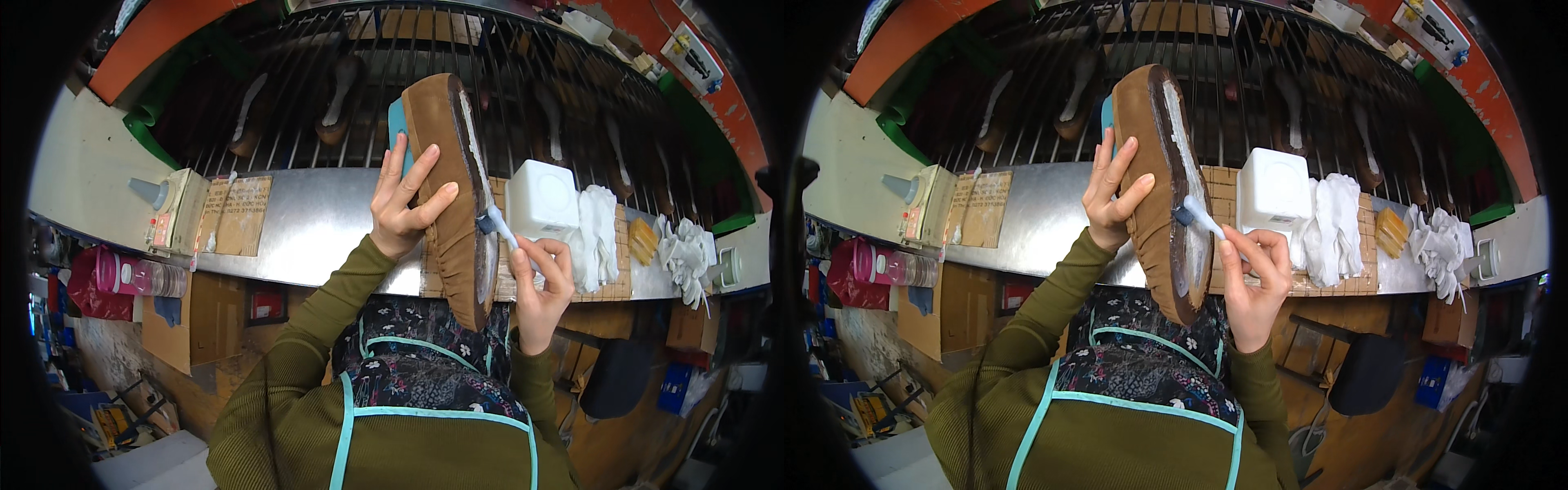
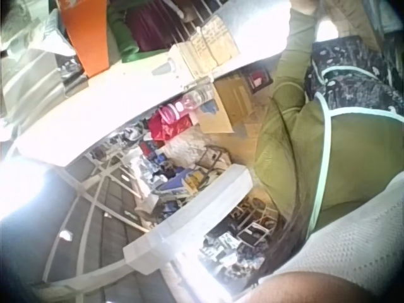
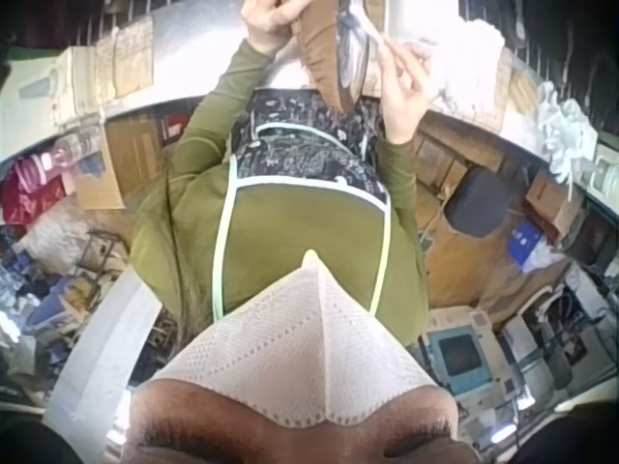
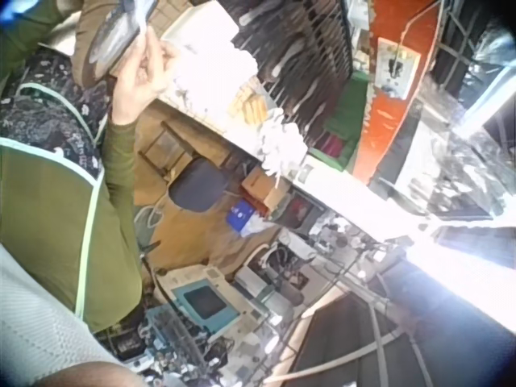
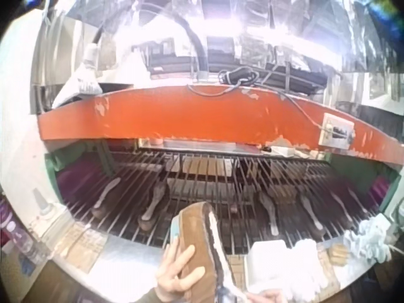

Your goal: The person holds a brown shoe and repeatedly applies a white substance to the sole using a small brush, then wipes the sole with a white cloth. The person rotates the shoe to access different areas of the sole and continues the cleaning process throughout the clip.

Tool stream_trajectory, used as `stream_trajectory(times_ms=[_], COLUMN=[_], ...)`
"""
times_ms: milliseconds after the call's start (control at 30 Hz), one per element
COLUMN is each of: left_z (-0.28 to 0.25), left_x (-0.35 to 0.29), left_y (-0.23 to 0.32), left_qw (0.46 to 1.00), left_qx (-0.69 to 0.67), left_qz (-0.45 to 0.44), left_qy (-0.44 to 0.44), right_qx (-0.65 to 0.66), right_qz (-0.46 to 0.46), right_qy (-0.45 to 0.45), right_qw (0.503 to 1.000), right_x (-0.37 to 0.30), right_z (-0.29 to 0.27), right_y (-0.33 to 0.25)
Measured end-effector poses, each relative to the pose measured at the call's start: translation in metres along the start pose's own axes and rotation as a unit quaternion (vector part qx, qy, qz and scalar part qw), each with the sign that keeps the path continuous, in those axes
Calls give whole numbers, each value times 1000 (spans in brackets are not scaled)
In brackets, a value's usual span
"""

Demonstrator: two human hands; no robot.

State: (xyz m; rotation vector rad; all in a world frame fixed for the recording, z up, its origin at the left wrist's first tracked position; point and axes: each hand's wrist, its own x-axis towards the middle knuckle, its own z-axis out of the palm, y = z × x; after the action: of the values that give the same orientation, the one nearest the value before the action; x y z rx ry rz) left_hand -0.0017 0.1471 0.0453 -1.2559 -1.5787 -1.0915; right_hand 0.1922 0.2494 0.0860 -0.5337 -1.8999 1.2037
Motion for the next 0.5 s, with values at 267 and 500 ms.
stream_trajectory(times_ms=[267, 500], left_z=[0, 0], left_x=[6, 10], left_y=[2, 2], left_qw=[1000, 1000], left_qx=[-5, -21], left_qz=[9, -5], left_qy=[4, -18], right_qx=[-6, 59], right_qz=[-78, -58], right_qy=[-16, -93], right_qw=[997, 992], right_x=[18, 11], right_z=[-5, -20], right_y=[2, 12])
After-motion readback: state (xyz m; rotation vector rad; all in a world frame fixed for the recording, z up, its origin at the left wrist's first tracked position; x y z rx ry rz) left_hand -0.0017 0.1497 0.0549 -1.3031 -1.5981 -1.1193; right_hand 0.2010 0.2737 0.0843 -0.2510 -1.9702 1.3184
